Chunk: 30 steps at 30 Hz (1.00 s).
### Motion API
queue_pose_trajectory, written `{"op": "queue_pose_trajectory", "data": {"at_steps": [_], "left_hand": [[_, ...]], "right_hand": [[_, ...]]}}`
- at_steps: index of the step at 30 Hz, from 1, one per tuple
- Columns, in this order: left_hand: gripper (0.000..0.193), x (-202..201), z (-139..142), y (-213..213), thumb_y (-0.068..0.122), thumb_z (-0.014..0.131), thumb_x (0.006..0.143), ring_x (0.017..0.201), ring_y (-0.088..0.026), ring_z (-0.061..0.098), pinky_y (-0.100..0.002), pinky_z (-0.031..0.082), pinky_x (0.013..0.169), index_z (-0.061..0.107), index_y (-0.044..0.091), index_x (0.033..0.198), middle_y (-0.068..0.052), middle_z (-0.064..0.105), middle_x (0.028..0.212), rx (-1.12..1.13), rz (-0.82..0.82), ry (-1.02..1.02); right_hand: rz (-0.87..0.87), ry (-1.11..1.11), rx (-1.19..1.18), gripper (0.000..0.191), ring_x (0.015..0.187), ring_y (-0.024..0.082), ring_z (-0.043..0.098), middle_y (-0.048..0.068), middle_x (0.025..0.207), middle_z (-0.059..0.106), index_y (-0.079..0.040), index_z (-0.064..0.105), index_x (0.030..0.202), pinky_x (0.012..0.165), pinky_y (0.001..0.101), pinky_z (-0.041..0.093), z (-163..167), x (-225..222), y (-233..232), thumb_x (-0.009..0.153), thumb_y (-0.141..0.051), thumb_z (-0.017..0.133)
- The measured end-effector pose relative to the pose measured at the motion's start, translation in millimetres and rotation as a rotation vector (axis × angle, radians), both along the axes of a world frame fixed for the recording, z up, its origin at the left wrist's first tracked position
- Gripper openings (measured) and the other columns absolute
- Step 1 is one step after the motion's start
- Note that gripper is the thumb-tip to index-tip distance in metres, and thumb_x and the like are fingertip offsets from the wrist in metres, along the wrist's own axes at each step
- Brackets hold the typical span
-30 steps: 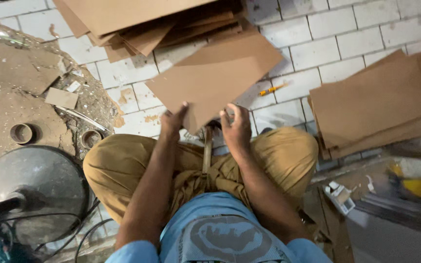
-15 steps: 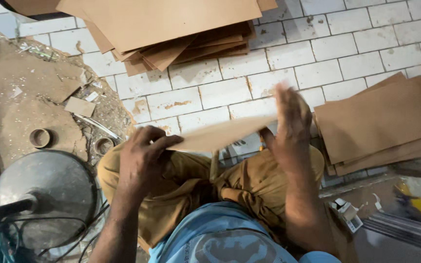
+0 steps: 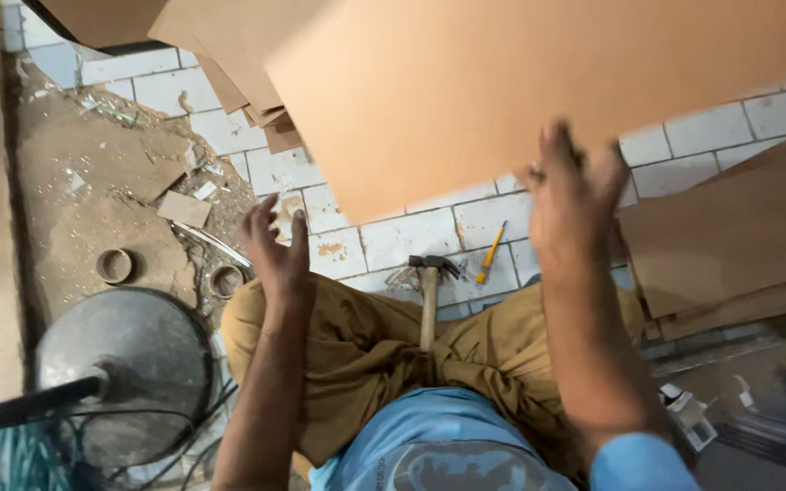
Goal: The person sits on the floor with a rectangular hardboard panel on their lap, marks positions on it with a pencil, and hammers small nails or tacks into the panel, repositioning the board between nails and handling nails one at a time.
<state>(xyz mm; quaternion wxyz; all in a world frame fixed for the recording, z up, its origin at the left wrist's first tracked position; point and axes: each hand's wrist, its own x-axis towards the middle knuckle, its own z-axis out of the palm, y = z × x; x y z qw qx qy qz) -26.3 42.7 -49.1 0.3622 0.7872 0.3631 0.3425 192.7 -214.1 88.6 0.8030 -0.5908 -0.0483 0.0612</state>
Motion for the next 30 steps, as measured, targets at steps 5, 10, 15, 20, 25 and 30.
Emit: {"op": "queue_pose_trajectory", "data": {"at_steps": [5,10,15,20,25,30], "left_hand": [[0.027,11,-34,23,0.013,0.08,0.09,0.114,-0.031,0.061,-0.042,0.051,0.1,0.073,0.008,0.115,-0.015,0.061,0.123,0.086,-0.061,0.026],[0.02,11,-44,30,0.016,0.081,0.088,0.113,-0.034,0.061,-0.045,0.05,0.099,0.077,0.007,0.106,-0.016,0.066,0.113,0.067,-0.15,0.125],[0.021,5,-51,35,0.018,0.083,0.088,0.113,-0.034,0.062,-0.045,0.051,0.098,0.078,0.009,0.106,-0.017,0.067,0.116,0.069,-0.213,0.185],[0.021,2,-54,45,0.018,0.082,0.09,0.114,-0.026,0.063,-0.039,0.056,0.081,0.078,0.012,0.109,-0.01,0.071,0.119,0.026,-0.35,0.244],[0.02,-8,-46,55,0.017,0.081,0.101,0.114,-0.029,0.061,-0.038,0.05,0.079,0.076,0.008,0.118,-0.015,0.068,0.124,0.06,-0.421,0.358],[0.023,-14,-50,58,0.02,0.079,0.1,0.112,-0.031,0.063,-0.039,0.054,0.084,0.077,0.007,0.12,-0.019,0.066,0.121,0.158,-0.416,0.428]], "right_hand": [[0.221,0.014,0.421,0.033,0.102,0.02,0.063,0.004,0.108,0.064,-0.008,0.059,0.118,0.082,0.0436,0.057,-30,95,92,0.095,-0.019,0.081],[0.383,-0.063,0.025,0.025,0.074,0.016,0.058,0.002,0.085,0.068,-0.008,0.068,0.095,0.064,0.034,0.043,-90,101,141,0.091,-0.027,0.084],[0.602,-0.081,-0.808,0.032,0.093,0.016,0.076,0.007,0.098,0.08,-0.008,0.08,0.102,0.085,0.0348,0.059,-151,5,49,0.09,-0.037,0.078],[0.219,-0.184,-0.954,0.037,0.095,0.023,0.075,0.01,0.102,0.078,-0.004,0.076,0.106,0.077,0.0397,0.059,-118,8,-96,0.087,-0.036,0.076],[-0.393,-0.434,-1.73,0.062,0.112,0.042,0.065,0.025,0.119,0.071,0.006,0.07,0.12,0.096,0.0533,0.052,-117,36,-230,0.083,-0.043,0.082],[-0.138,0.012,-1.885,0.101,0.116,0.05,0.057,0.034,0.135,0.056,0.014,0.053,0.134,0.089,0.0583,0.051,-162,32,-291,0.064,-0.05,0.086]]}}
